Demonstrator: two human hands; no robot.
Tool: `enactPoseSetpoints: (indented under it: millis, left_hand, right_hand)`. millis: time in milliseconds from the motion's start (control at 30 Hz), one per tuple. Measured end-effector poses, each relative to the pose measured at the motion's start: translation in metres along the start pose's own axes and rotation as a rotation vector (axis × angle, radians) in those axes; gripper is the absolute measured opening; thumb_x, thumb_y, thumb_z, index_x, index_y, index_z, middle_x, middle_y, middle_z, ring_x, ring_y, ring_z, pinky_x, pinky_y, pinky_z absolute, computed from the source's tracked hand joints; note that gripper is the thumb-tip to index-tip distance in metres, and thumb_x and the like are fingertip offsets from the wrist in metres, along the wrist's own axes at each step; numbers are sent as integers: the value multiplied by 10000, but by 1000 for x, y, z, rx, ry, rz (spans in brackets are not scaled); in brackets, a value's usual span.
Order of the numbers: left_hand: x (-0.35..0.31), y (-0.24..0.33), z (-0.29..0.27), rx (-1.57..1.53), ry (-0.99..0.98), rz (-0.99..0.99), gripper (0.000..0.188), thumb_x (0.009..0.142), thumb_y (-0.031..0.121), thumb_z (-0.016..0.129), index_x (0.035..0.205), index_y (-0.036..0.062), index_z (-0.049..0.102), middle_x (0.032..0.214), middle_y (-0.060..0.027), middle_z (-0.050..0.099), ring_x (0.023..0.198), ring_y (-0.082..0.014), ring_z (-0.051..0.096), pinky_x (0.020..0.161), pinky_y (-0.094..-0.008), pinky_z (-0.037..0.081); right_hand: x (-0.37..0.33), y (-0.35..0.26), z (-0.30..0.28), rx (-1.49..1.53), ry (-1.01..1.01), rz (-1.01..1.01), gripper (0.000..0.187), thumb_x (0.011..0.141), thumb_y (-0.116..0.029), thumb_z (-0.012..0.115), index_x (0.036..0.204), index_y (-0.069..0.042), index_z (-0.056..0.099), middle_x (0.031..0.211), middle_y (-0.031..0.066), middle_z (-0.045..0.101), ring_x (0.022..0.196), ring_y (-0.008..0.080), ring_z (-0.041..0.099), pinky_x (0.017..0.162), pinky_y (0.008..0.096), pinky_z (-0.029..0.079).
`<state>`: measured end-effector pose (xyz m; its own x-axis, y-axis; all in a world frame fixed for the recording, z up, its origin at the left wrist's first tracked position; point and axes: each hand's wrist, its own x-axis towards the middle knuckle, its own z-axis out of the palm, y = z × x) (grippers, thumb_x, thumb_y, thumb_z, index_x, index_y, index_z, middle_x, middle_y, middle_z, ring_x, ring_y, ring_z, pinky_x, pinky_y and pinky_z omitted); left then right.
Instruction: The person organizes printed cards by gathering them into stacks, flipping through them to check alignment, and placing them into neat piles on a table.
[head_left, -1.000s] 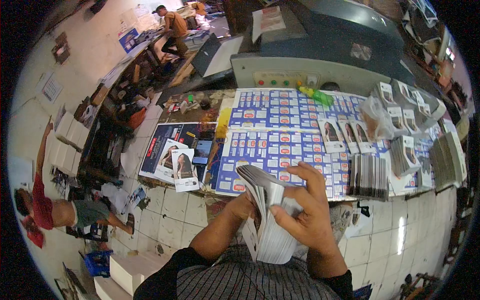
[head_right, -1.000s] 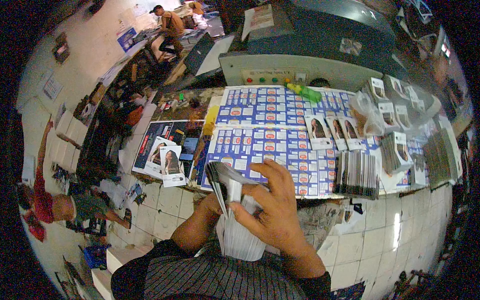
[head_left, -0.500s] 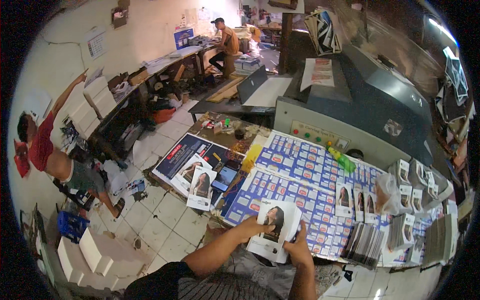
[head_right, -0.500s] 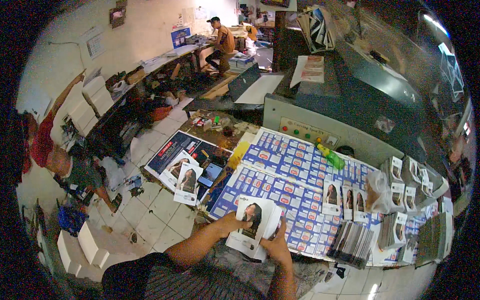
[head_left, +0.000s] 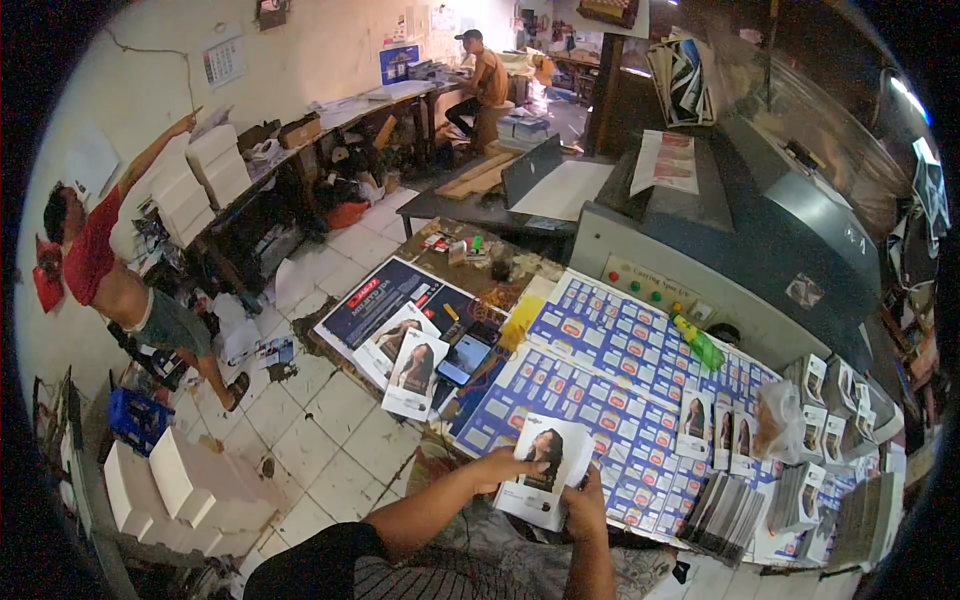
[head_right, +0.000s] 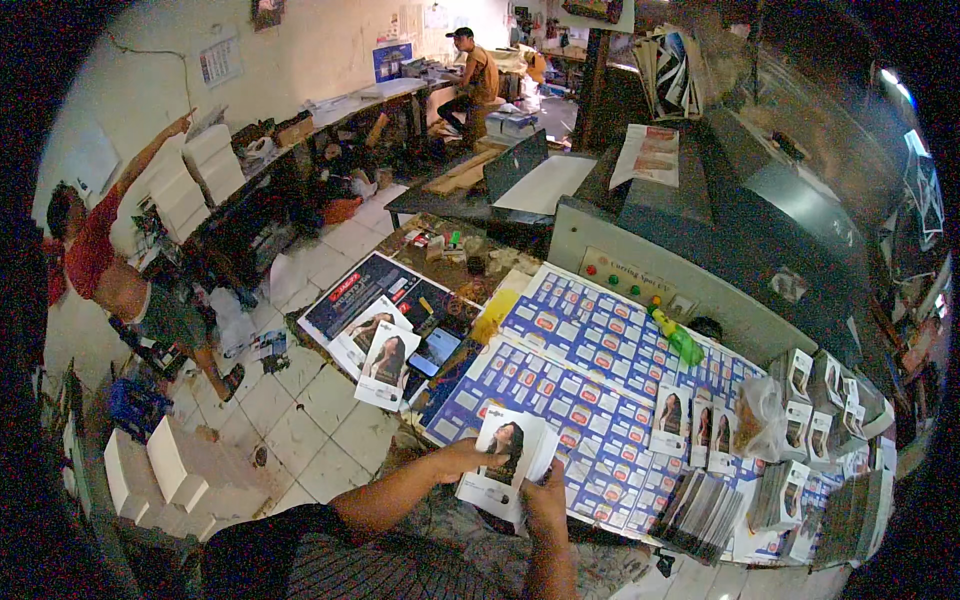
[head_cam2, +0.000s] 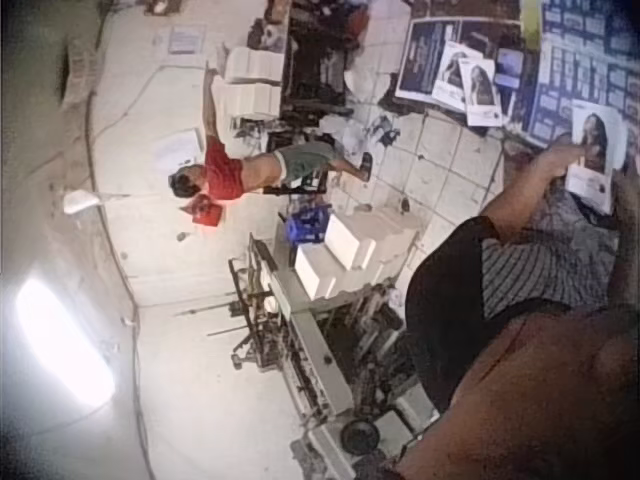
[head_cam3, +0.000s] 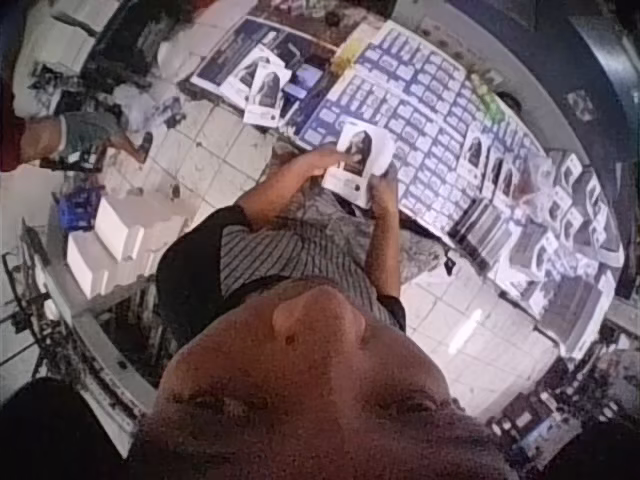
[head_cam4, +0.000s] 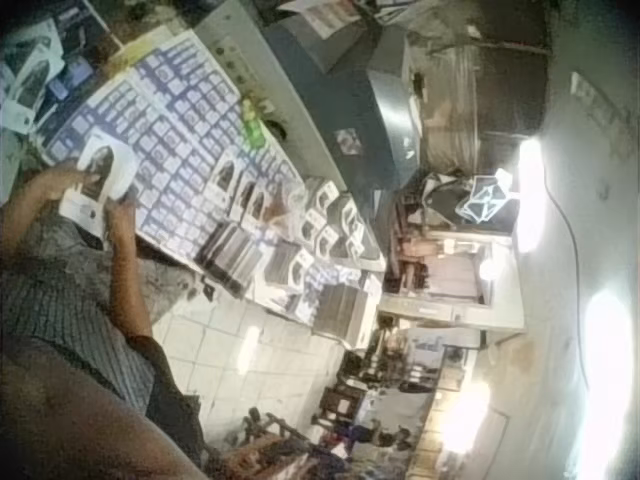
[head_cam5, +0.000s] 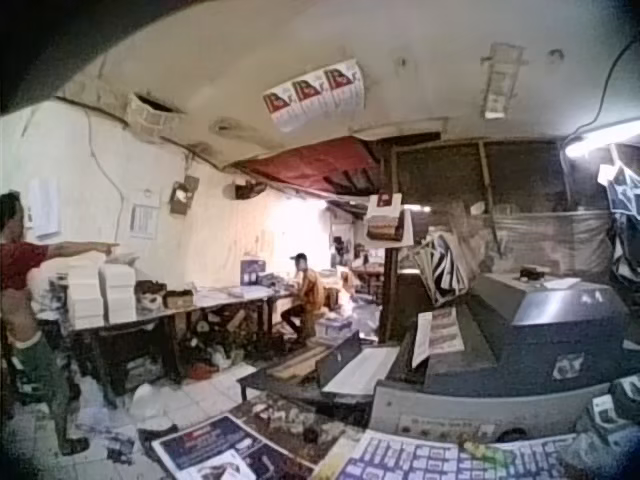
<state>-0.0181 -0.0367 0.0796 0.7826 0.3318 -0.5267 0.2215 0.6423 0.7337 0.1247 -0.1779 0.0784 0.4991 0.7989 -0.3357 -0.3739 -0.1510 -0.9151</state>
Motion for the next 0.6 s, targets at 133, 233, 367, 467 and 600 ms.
enactPoseSetpoints:
  millis: [133,233,367,467,600]
  left_hand:
    - [-1,0,5,-108,-66,21,488,882,244,724,1289,50,536,1166,-85,638,1019,-208,639,839,-367,532]
    - [2,-5,5,-162,-87,40,493,881,254,724,1287,51,531,1166,-85,636,1027,-211,637,855,-370,528]
    - [11,-12,8,-104,-22,67,461,883,235,719,1270,57,542,1163,-81,635,1035,-206,634,866,-369,520]
    - [12,-15,12,-118,-5,89,435,884,213,716,1256,59,551,1153,-79,639,1027,-203,637,865,-370,522]
    - [14,-18,10,-244,-48,112,403,886,185,709,1238,58,562,1119,-81,653,985,-205,656,855,-373,536]
  right_hand:
    - [-4,-6,2,-38,55,-94,657,762,-29,707,1345,11,407,1186,165,598,1043,264,616,873,372,516]
    - [-7,-9,2,-54,130,-97,695,751,-18,704,1364,21,378,1180,177,595,1042,278,615,883,370,513]
    - [-8,-1,-7,-74,212,-148,750,744,-20,719,1385,39,335,1227,194,563,1097,281,585,935,371,483]
    - [-8,2,-12,-116,248,-176,775,740,-21,725,1396,42,317,1257,197,543,1129,282,564,963,378,462]
    - [-17,-11,-8,-91,246,-141,797,737,-26,730,1407,32,304,1270,199,529,1133,292,559,970,386,452]
